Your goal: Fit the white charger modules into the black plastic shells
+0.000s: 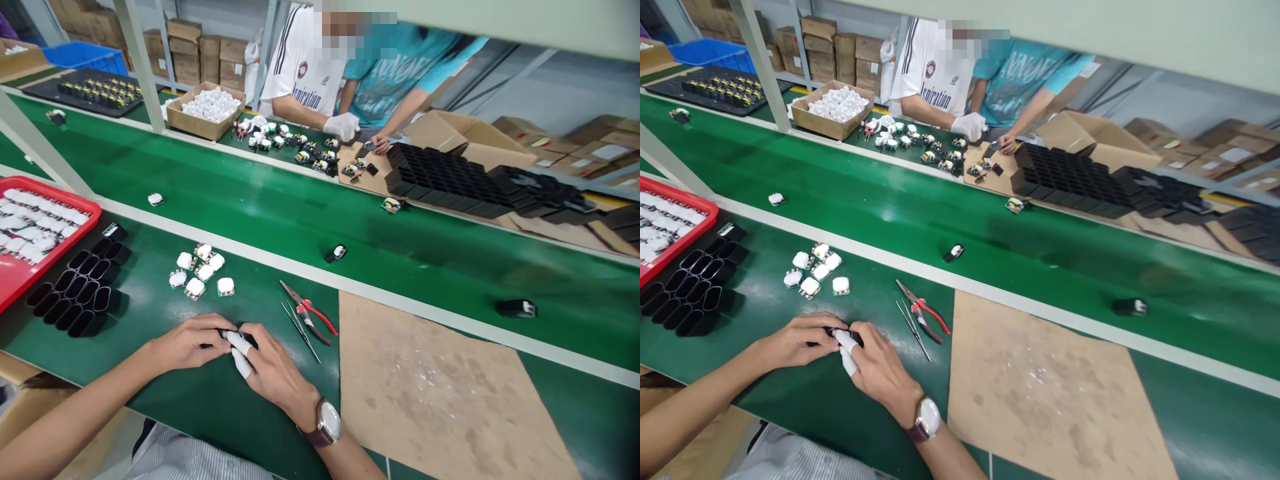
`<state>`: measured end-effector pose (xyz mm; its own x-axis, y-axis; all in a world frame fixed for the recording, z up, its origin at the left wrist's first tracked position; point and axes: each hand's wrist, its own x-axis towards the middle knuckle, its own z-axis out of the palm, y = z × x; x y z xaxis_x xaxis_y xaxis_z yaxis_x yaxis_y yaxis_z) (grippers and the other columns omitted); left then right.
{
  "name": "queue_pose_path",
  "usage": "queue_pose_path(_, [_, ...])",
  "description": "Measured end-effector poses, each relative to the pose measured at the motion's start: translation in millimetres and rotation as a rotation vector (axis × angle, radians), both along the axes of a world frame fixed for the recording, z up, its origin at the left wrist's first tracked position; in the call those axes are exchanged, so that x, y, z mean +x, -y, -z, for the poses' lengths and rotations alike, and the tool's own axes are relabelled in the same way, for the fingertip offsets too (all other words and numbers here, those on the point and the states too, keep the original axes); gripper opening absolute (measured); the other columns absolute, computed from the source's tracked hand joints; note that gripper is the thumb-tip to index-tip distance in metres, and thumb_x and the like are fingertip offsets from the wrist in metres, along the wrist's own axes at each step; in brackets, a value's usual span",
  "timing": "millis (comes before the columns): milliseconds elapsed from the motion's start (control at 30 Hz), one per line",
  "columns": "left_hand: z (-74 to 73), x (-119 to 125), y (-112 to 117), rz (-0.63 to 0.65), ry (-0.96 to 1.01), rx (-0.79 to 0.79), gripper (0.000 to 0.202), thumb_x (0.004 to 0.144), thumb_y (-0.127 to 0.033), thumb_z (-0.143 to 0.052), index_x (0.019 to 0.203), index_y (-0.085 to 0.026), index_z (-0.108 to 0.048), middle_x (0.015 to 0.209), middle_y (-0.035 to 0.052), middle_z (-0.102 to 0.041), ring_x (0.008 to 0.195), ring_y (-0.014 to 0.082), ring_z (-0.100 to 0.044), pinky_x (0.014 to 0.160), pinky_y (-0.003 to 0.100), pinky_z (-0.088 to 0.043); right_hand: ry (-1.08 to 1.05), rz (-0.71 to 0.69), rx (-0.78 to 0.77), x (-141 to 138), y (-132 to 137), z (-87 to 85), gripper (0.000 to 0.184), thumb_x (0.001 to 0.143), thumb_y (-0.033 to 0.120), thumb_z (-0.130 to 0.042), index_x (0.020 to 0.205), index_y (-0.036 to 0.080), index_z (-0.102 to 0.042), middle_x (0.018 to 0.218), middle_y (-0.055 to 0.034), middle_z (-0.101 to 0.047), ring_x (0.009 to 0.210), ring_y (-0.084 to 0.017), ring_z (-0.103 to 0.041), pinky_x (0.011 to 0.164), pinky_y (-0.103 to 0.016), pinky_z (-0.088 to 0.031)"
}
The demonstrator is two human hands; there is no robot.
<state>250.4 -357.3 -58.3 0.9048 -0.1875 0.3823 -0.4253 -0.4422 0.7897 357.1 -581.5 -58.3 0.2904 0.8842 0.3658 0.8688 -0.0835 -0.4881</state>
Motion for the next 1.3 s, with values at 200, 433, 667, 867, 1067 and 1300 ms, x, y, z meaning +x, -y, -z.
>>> queue_pose_path(200, [-4.2,4,-2,0.004,-0.028,-0.004,0.008,0.101,-0.020,-0.068,0.099,-0.021,-0.076,0.118,0.0145,-0.075,0.101,0.0249,-0.074,0.086,0.039,-0.062,-0.357,-0.033,0.067,15,6,-7.0,0.044,0.105,0.023,-0.059,0.149,0.029,-0.055,0.121,-0.0082,-0.067,0.109,-0.020,-0.070,0.094,-0.037,-0.063])
queue_pose_path(433, [0.6,5,6,-0.077,-0.130,-0.177,0.002,0.093,-0.018,-0.077,0.092,-0.020,-0.076,0.115,0.0129,-0.079,0.101,0.0248,-0.074,0.090,0.041,-0.060,-0.495,0.054,0.104,14,17,6.1,0.046,0.105,0.024,-0.059,0.150,0.026,-0.052,0.128,-0.0106,-0.066,0.112,-0.021,-0.072,0.101,-0.040,-0.062])
queue_pose_path(667, [-9.2,22,-13,-0.541,-0.455,-0.995,0.035,0.078,-0.045,-0.092,0.081,-0.014,-0.074,0.078,0.0060,-0.078,0.070,0.0176,-0.075,0.069,0.030,-0.065,-0.618,0.048,0.225,11,14,19.2,0.037,0.105,0.026,-0.059,0.142,0.027,-0.058,0.123,-0.0085,-0.065,0.107,-0.018,-0.074,0.099,-0.038,-0.064])
queue_pose_path(867, [-26.7,47,-39,-0.632,-0.388,-0.746,0.044,0.074,-0.054,-0.090,0.079,-0.013,-0.073,0.080,0.0093,-0.078,0.071,0.0203,-0.074,0.069,0.034,-0.064,-0.601,0.052,0.257,12,12,26.3,0.035,0.105,0.023,-0.057,0.139,0.027,-0.061,0.120,-0.0085,-0.067,0.103,-0.018,-0.074,0.096,-0.036,-0.065])
queue_pose_path(1067, [-39.7,145,-105,-0.798,-0.260,-0.258,0.031,0.073,-0.040,-0.093,0.074,-0.017,-0.073,0.085,0.0049,-0.078,0.082,0.0216,-0.073,0.081,0.033,-0.059,-0.617,0.034,0.279,14,10,38.4,0.037,0.105,0.024,-0.054,0.141,0.027,-0.061,0.121,-0.0097,-0.067,0.101,-0.017,-0.073,0.095,-0.032,-0.063])
queue_pose_path(1300, [-41.2,209,-149,-0.841,-0.219,0.197,0.025,0.104,-0.038,-0.067,0.113,-0.015,-0.071,0.116,0.0082,-0.073,0.103,0.0225,-0.072,0.095,0.044,-0.060,-0.613,0.035,0.259,15,14,49.6,0.043,0.104,0.021,-0.054,0.145,0.032,-0.059,0.123,-0.0085,-0.066,0.103,-0.018,-0.072,0.094,-0.031,-0.061])
